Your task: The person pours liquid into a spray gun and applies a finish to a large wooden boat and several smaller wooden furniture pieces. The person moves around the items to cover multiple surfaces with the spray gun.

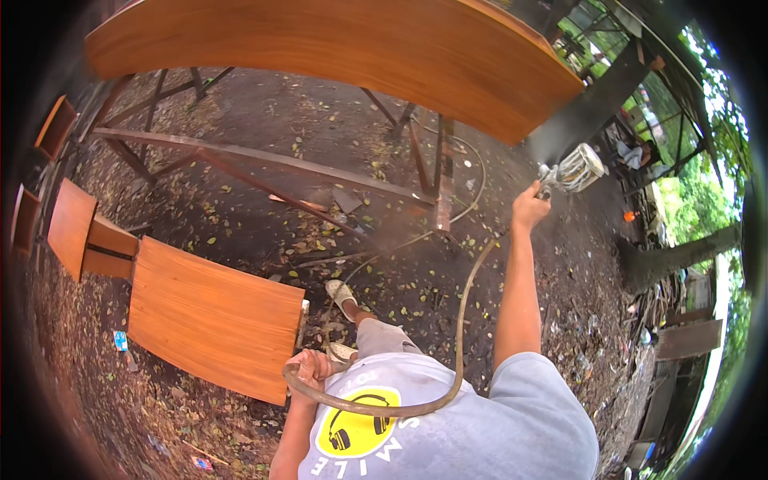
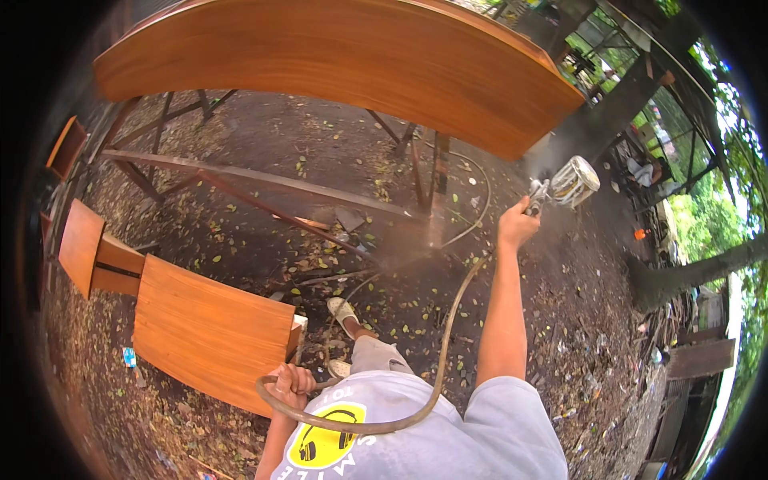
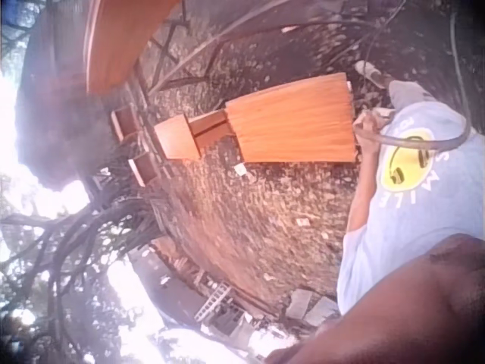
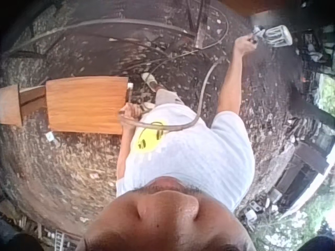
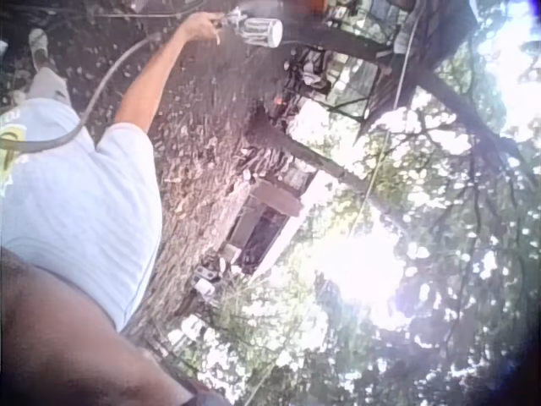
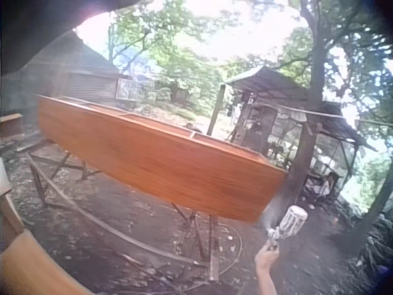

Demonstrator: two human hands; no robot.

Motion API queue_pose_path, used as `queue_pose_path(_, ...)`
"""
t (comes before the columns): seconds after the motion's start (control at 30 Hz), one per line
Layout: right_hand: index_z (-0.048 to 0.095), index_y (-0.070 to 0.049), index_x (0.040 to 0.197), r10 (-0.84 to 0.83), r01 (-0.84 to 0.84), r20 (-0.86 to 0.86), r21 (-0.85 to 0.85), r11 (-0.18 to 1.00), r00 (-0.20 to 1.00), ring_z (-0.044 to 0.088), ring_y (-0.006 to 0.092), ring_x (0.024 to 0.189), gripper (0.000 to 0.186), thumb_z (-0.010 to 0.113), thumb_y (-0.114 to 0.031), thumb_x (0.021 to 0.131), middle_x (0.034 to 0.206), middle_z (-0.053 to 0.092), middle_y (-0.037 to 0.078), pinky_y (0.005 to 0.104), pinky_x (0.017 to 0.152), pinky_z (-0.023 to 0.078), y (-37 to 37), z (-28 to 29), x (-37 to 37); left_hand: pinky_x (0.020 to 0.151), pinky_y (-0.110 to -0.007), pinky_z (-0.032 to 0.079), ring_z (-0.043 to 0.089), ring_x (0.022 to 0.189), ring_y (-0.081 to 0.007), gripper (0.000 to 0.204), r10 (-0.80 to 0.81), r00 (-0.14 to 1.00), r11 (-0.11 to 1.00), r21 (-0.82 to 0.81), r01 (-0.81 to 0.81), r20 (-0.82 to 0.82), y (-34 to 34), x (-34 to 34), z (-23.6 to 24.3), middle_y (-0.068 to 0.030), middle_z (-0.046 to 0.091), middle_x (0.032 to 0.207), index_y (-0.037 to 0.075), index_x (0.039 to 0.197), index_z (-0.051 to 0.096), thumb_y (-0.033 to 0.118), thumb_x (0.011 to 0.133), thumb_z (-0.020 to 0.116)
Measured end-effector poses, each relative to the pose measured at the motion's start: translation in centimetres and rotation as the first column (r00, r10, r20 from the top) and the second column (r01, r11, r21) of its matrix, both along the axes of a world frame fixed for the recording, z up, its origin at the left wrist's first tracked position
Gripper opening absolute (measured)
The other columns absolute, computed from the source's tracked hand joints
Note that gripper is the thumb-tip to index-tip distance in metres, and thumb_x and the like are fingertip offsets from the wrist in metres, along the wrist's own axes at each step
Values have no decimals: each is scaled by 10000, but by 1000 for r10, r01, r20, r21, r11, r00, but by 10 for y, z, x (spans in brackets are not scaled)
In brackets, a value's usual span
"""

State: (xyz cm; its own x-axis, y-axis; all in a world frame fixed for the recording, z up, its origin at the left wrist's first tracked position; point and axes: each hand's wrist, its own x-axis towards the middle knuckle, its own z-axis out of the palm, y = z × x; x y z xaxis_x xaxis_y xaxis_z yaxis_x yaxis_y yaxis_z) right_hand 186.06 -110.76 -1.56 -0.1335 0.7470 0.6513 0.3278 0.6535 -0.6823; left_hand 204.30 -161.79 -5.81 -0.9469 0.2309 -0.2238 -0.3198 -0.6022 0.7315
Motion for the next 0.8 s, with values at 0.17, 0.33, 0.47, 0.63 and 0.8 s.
queue_pose_path(0.17,645,63,949,458,-457,2,-58,887,889,567,269,616,236,582,-164,959,721,650,166,419,609,440,-104,3,-71,496,-318,295,295,488,-138,543,78,997,997,2,-78,19,-1,-3,4,-27,331,518,83,594,348,373,1011,539)
queue_pose_path(0.33,622,56,970,697,-723,-194,-199,661,691,493,189,610,211,585,-152,965,697,591,103,378,590,409,-225,13,-164,506,-332,300,289,497,-151,558,207,976,977,25,-209,73,-4,-5,13,-30,304,518,91,594,327,406,1002,542)
queue_pose_path(0.47,616,57,965,832,-853,-214,-242,462,511,455,157,595,206,586,-146,966,669,554,76,358,578,398,-290,3,-242,505,-335,305,282,483,-160,565,312,947,949,20,-314,72,-10,-1,7,-39,301,505,87,591,326,419,1018,491)
queue_pose_path(0.63,616,53,971,925,-922,-175,-262,285,336,454,170,577,208,595,-153,952,628,542,82,370,568,406,-390,20,-301,510,-326,321,296,492,-153,526,476,876,879,-26,-476,81,-3,-4,8,-29,304,519,87,613,348,379,1032,476)
queue_pose_path(0.8,633,46,1048,963,-958,-217,-270,99,160,514,196,608,221,591,-143,941,689,618,130,370,621,451,-452,29,-356,537,-328,363,367,531,-152,456,511,847,850,55,-523,148,5,-10,3,-33,386,563,68,652,404,299,1031,509)
